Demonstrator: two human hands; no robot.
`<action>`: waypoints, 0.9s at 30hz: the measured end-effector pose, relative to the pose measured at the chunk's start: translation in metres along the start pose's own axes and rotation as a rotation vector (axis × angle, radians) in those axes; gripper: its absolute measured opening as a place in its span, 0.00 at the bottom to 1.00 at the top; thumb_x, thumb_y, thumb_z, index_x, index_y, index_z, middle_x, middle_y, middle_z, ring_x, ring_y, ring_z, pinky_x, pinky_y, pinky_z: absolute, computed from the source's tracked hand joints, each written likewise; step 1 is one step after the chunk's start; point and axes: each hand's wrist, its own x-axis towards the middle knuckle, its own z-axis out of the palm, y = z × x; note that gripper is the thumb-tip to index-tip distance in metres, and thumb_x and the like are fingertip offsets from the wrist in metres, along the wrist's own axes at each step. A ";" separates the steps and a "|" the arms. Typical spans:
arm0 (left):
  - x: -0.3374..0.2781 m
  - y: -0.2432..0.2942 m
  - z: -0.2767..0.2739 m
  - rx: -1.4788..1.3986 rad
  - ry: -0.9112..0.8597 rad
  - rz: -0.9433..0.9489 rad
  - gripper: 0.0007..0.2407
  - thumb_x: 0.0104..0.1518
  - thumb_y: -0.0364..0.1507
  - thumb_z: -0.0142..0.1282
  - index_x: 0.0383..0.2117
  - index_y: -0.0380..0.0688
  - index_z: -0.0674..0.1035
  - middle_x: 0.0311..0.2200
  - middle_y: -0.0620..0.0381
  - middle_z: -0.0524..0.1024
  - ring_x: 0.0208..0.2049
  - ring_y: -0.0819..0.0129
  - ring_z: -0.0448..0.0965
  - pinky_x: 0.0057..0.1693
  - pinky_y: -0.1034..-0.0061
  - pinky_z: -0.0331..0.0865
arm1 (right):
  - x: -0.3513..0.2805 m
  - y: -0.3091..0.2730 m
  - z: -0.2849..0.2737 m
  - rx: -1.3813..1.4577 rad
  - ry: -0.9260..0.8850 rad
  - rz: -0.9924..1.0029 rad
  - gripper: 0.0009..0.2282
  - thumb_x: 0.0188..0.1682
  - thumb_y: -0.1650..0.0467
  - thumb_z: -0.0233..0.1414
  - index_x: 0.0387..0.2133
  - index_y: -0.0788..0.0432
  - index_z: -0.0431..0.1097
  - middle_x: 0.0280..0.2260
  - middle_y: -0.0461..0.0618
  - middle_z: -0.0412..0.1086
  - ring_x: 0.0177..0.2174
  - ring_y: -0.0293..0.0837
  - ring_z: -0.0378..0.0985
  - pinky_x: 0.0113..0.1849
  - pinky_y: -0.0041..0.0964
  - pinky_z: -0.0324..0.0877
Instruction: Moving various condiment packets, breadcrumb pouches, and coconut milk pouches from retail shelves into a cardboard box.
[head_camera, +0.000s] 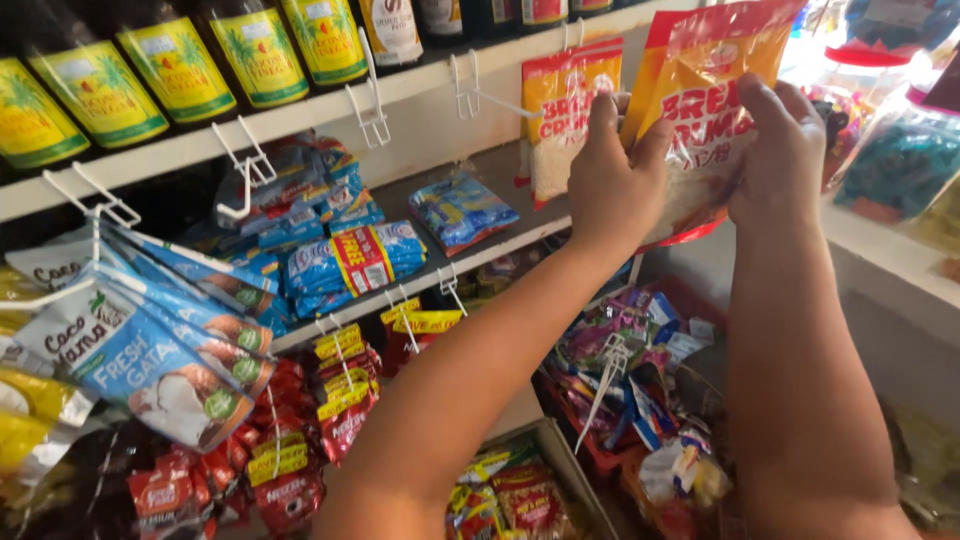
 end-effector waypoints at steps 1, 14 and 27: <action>-0.008 0.000 -0.004 -0.026 0.024 0.023 0.16 0.60 0.37 0.57 0.48 0.43 0.71 0.37 0.45 0.83 0.41 0.48 0.84 0.46 0.60 0.75 | -0.011 -0.006 0.004 0.020 -0.029 -0.006 0.06 0.57 0.74 0.55 0.43 0.67 0.72 0.40 0.53 0.76 0.38 0.45 0.81 0.42 0.40 0.78; -0.204 -0.004 -0.134 -0.493 -0.052 -0.144 0.10 0.70 0.26 0.55 0.49 0.37 0.68 0.42 0.57 0.74 0.44 0.76 0.73 0.54 0.76 0.72 | -0.243 0.061 -0.041 0.126 -0.342 0.254 0.30 0.56 0.69 0.57 0.69 0.62 0.52 0.62 0.54 0.65 0.60 0.48 0.73 0.62 0.45 0.69; -0.528 -0.179 -0.247 -0.009 0.085 -0.968 0.27 0.55 0.32 0.64 0.58 0.39 0.65 0.48 0.47 0.79 0.48 0.58 0.80 0.55 0.66 0.73 | -0.536 0.232 -0.106 -0.216 -0.177 1.294 0.17 0.54 0.66 0.51 0.54 0.62 0.68 0.45 0.54 0.75 0.42 0.45 0.79 0.44 0.43 0.74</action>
